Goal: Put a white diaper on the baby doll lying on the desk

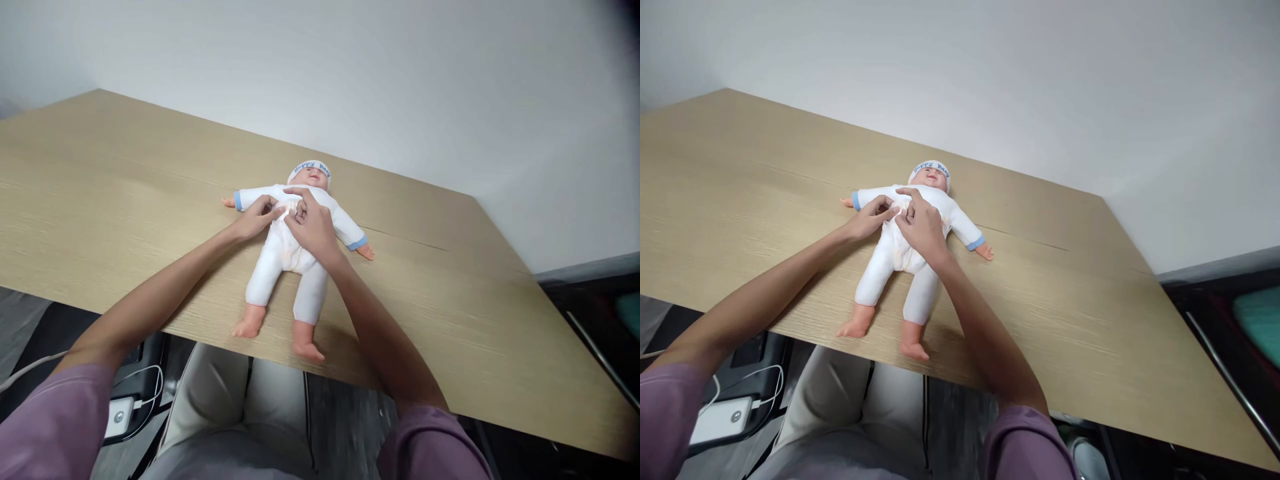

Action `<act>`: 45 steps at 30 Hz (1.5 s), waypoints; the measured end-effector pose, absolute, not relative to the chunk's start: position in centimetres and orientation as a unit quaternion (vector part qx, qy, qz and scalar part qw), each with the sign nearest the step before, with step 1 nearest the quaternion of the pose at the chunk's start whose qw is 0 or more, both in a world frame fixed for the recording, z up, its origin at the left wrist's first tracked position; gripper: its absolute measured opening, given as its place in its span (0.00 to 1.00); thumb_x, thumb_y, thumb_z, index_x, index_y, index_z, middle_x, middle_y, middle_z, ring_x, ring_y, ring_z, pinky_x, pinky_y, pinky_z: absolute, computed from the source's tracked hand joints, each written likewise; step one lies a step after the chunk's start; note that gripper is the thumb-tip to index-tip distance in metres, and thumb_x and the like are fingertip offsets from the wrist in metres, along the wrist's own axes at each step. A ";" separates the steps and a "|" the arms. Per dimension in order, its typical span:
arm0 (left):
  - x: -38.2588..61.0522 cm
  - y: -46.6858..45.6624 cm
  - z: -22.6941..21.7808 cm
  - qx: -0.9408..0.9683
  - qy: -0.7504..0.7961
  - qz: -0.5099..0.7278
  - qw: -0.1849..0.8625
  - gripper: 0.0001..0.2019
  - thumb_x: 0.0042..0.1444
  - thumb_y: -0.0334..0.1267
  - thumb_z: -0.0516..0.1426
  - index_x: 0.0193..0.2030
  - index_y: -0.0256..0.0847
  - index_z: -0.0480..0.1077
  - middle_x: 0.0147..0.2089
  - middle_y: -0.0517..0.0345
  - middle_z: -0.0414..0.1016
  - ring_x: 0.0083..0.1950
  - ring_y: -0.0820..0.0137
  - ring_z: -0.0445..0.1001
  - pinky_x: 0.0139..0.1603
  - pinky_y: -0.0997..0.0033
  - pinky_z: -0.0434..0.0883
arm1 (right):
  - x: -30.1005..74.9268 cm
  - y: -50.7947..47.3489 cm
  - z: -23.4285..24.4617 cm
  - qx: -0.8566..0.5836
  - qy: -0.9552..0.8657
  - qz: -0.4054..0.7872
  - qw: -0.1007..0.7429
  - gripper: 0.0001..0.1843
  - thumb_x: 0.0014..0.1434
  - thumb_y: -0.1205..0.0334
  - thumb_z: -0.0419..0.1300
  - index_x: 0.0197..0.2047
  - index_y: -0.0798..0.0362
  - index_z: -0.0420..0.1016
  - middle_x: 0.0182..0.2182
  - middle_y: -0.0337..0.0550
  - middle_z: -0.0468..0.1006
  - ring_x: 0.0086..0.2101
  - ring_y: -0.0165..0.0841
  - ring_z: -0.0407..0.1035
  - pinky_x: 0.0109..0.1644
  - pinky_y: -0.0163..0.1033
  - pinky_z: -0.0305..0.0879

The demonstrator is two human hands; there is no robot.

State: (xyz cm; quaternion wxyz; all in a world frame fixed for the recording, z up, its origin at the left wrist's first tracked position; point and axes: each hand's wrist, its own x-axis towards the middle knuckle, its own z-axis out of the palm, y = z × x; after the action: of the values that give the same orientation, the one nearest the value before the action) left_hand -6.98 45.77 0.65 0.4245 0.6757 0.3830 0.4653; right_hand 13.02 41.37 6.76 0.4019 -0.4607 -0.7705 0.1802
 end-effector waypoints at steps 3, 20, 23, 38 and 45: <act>-6.8 45.9 0.5 0.682 0.367 0.469 0.425 0.28 0.67 0.67 0.67 0.39 0.43 0.68 0.37 0.61 0.66 0.39 0.67 0.65 0.46 0.64 0.66 | 13.2 41.7 6.3 -0.454 -0.773 0.155 0.415 0.29 0.61 0.75 0.60 0.63 0.51 0.81 0.28 0.30 0.62 0.32 0.37 0.65 0.46 0.44 0.65; -5.1 33.2 7.1 0.742 0.438 0.473 0.185 0.17 0.82 0.54 0.52 0.50 0.45 0.74 0.50 0.50 0.82 0.48 0.58 0.75 0.57 0.55 0.68 | 17.8 29.5 7.5 -0.418 -0.790 0.194 0.405 0.10 0.73 0.64 0.58 0.53 0.45 0.78 0.50 0.50 0.81 0.47 0.44 0.78 0.48 0.49 0.80; -5.2 30.5 6.3 0.821 0.429 0.325 0.189 0.18 0.81 0.52 0.53 0.44 0.45 0.76 0.43 0.51 0.84 0.45 0.56 0.75 0.55 0.53 0.65 | 18.9 27.1 6.3 -0.389 -0.832 0.227 0.323 0.08 0.75 0.63 0.60 0.53 0.44 0.77 0.51 0.48 0.85 0.52 0.46 0.80 0.55 0.52 0.79; -5.8 34.5 2.8 0.817 0.475 0.268 0.187 0.22 0.70 0.58 0.65 0.35 0.45 0.67 0.35 0.55 0.79 0.41 0.56 0.73 0.53 0.55 0.61 | 17.0 30.3 2.3 -0.550 -0.785 0.078 0.274 0.10 0.79 0.55 0.64 0.44 0.48 0.79 0.40 0.48 0.84 0.43 0.47 0.76 0.46 0.46 0.64; -6.2 36.5 3.0 0.826 0.452 0.284 0.181 0.18 0.71 0.56 0.64 0.37 0.44 0.73 0.49 0.51 0.84 0.55 0.52 0.76 0.65 0.49 0.59 | 17.3 31.8 2.2 -0.546 -0.767 0.116 0.316 0.09 0.79 0.56 0.62 0.46 0.48 0.81 0.48 0.47 0.83 0.35 0.38 0.75 0.44 0.44 0.65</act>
State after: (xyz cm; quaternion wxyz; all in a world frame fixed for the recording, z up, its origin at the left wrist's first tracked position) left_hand -6.25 36.52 3.01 0.1809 0.8262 0.4516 0.2841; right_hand 17.31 31.83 2.22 0.3163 -0.5459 -0.7672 0.1155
